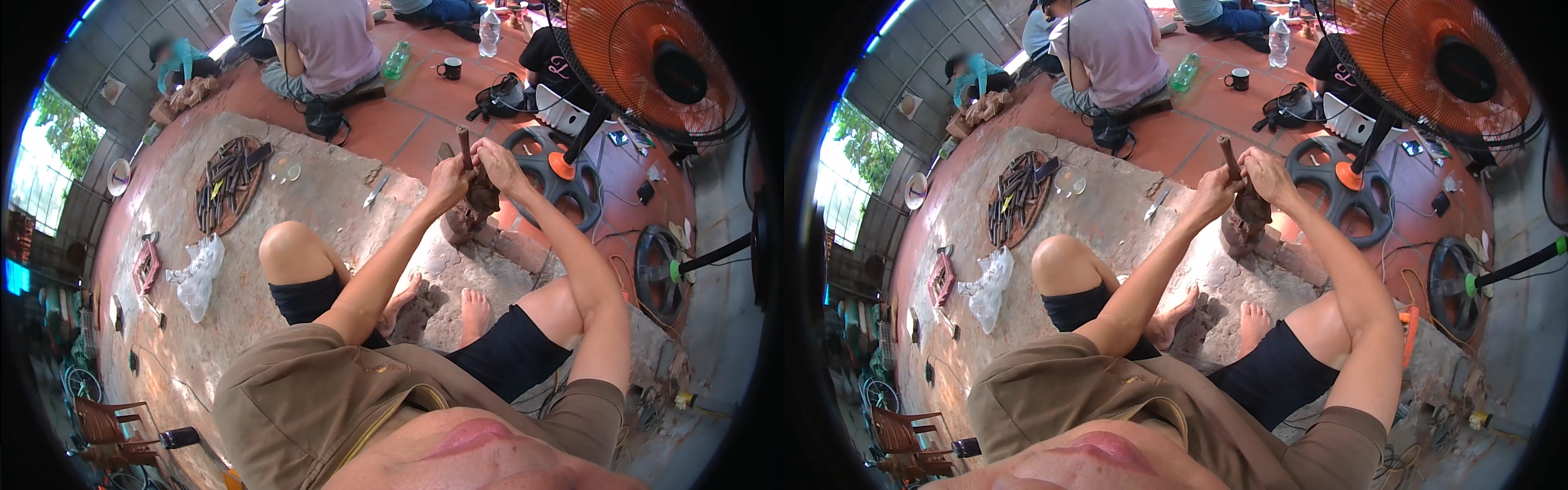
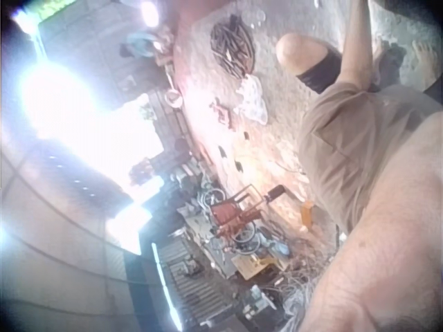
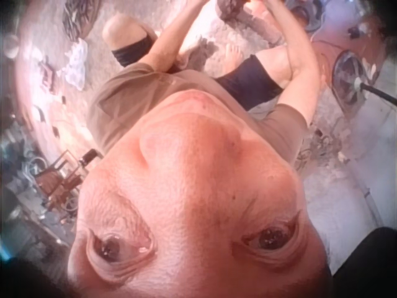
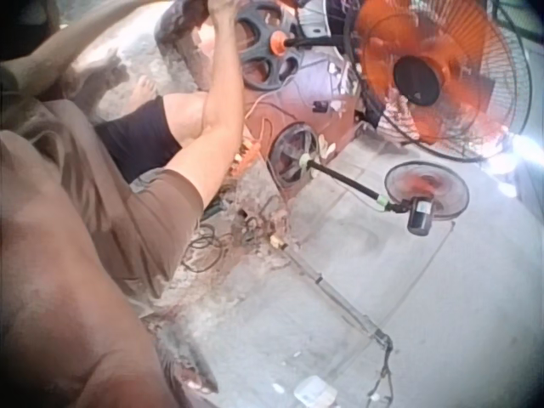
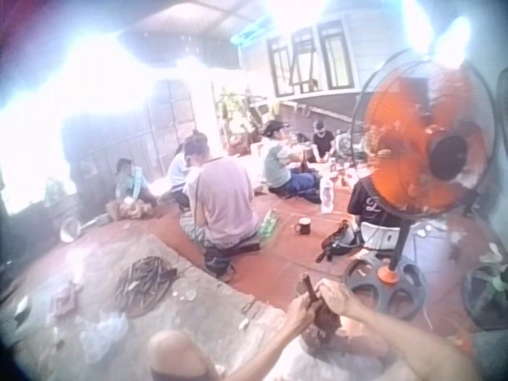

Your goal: The person sits on the floor and carves a piece of wood using a chisel and a mallet. They hold the wood steady with one hand while striking the chisel with the mallet to shape the material.

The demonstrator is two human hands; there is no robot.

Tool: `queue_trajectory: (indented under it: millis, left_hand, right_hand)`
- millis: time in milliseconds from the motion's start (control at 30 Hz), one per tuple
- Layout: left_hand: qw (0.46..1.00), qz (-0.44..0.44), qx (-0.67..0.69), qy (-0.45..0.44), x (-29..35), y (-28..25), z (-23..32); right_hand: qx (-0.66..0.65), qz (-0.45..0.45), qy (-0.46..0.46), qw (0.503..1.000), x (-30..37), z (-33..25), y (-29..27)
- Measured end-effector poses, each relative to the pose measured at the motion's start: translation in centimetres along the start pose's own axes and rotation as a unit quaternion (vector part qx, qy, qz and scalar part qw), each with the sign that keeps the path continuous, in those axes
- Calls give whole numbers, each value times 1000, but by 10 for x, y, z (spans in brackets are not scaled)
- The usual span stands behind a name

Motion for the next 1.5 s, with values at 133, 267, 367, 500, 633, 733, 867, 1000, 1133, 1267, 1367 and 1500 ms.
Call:
queue_trajectory:
  millis: [133,267,367,500,633,733,867,1000,1133,1267,1367,1500]
  left_hand:
    - [996,-64,-14,-61,1,0,-26]
    - [997,49,57,-15,2,0,-22]
    - [998,48,15,22,2,8,-1]
    - [997,-45,-59,-31,-1,-1,-30]
    - [997,5,55,-52,7,-5,-29]
    - [968,106,227,22,10,9,-54]
    - [990,-63,112,-63,18,7,-59]
    - [986,30,145,-78,21,-4,-58]
    - [961,92,258,-39,19,5,-44]
    - [985,82,149,-21,21,3,-36]
    - [998,-10,53,-28,20,-3,-28]
    - [969,40,223,-99,29,-6,-57]
  right_hand:
    - [-4,5,-19,1000,-4,6,0]
    - [-3,6,-15,1000,-3,0,4]
    - [10,2,-18,1000,0,6,-1]
    - [-11,-8,-28,1000,-3,2,4]
    - [16,-2,-66,998,0,4,2]
    - [57,-27,-137,989,-8,8,12]
    - [118,-36,-156,980,-9,4,7]
    - [50,-18,-64,997,-8,10,1]
    - [88,14,-49,995,-4,9,1]
    - [98,18,-64,993,-5,6,2]
    - [96,24,-56,993,-6,18,0]
    - [78,1,-71,994,-7,15,5]
Point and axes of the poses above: each hand's wrist, its own x-axis away from the middle knuckle, its own y-axis out of the palm, z = x × y, the point moved 7 cm from there along -x, towards the middle knuckle, and after that the axes turned 3 degrees about x, right-handed, at the moved point
